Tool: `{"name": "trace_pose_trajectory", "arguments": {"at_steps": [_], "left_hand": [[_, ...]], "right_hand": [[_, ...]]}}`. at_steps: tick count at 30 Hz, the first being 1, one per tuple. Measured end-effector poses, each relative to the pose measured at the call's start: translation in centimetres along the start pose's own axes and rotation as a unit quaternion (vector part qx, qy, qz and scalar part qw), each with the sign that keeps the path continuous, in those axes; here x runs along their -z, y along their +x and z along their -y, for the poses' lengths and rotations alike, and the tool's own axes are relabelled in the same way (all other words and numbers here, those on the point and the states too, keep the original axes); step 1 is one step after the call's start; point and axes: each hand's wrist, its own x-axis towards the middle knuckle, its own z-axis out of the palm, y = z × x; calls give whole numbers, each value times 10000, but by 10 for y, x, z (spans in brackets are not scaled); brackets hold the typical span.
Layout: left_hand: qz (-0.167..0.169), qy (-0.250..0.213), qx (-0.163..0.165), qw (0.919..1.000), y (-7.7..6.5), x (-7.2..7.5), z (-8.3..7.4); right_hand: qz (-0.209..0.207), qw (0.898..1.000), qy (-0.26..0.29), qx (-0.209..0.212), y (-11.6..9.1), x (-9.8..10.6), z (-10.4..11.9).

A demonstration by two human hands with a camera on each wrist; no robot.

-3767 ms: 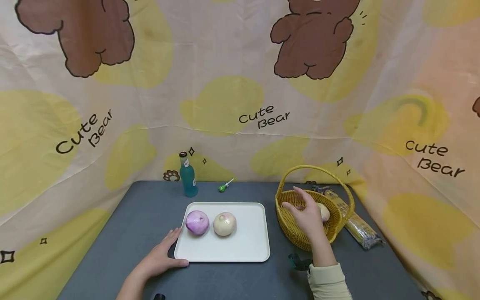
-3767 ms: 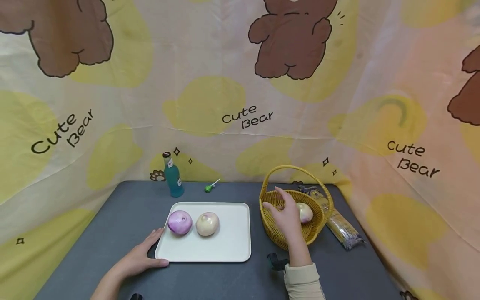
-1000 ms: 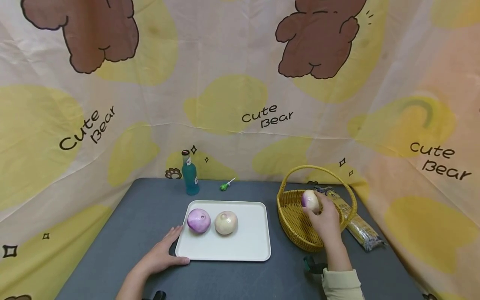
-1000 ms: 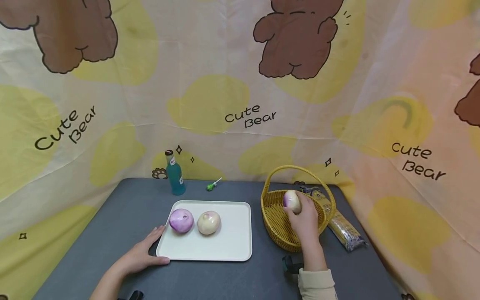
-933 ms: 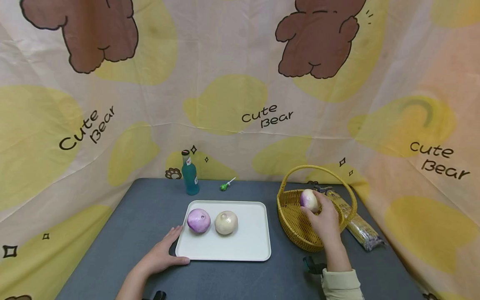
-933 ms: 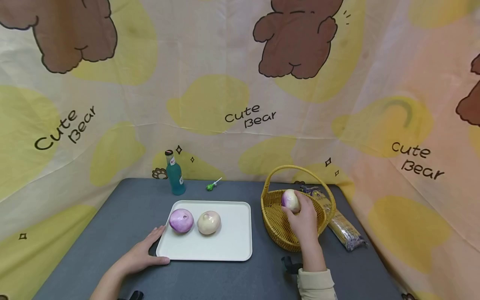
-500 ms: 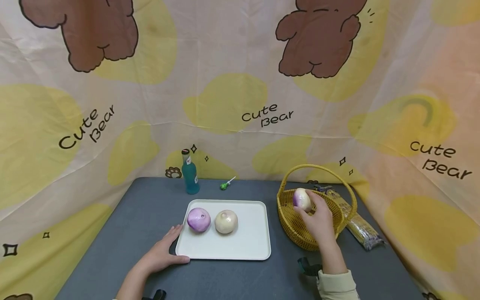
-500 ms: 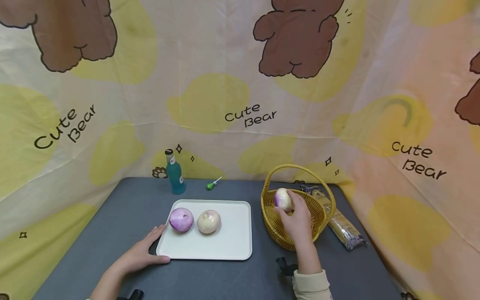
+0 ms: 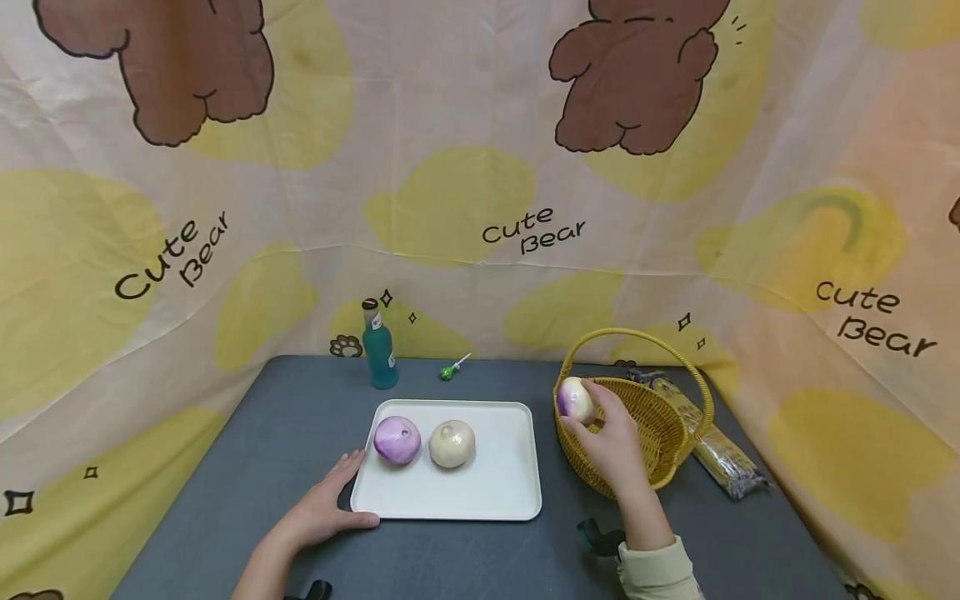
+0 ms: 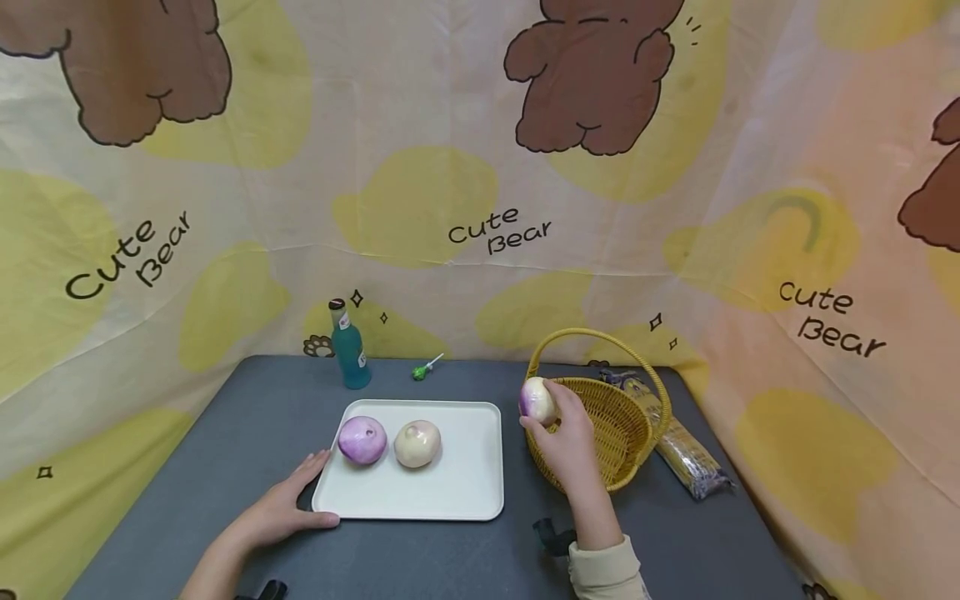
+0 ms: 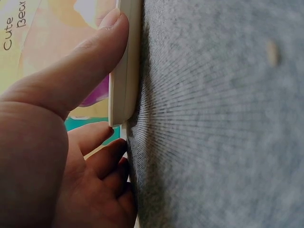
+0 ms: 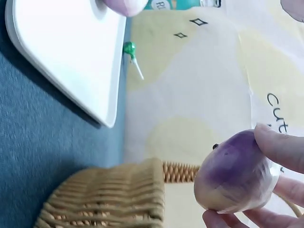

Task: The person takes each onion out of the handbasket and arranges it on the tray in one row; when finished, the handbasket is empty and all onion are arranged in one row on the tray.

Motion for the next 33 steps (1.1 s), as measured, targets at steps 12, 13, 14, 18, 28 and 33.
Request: {"name": "trace_pose_trajectory", "arguments": {"at_steps": [12, 13, 14, 18, 28, 33], "left_hand": [[-33, 8, -78, 10000, 0, 0, 0], [-32, 7, -75, 10000, 0, 0, 0], [-27, 12, -70, 10000, 0, 0, 0], [0, -2, -45, 10000, 0, -1, 1], [-15, -21, -71, 10000, -2, -1, 1], [-21, -52, -74, 10000, -3, -1, -1]], "right_hand": [[194, 9996, 137, 152, -7, -25, 11], [202, 9995, 156, 163, -7, -28, 12], [208, 9995, 155, 163, -8, -30, 12], [245, 9994, 139, 199, -10, -37, 14], [398, 9985, 86, 366, -15, -52, 21], [516, 9975, 136, 455, -17, -61, 21]]}}
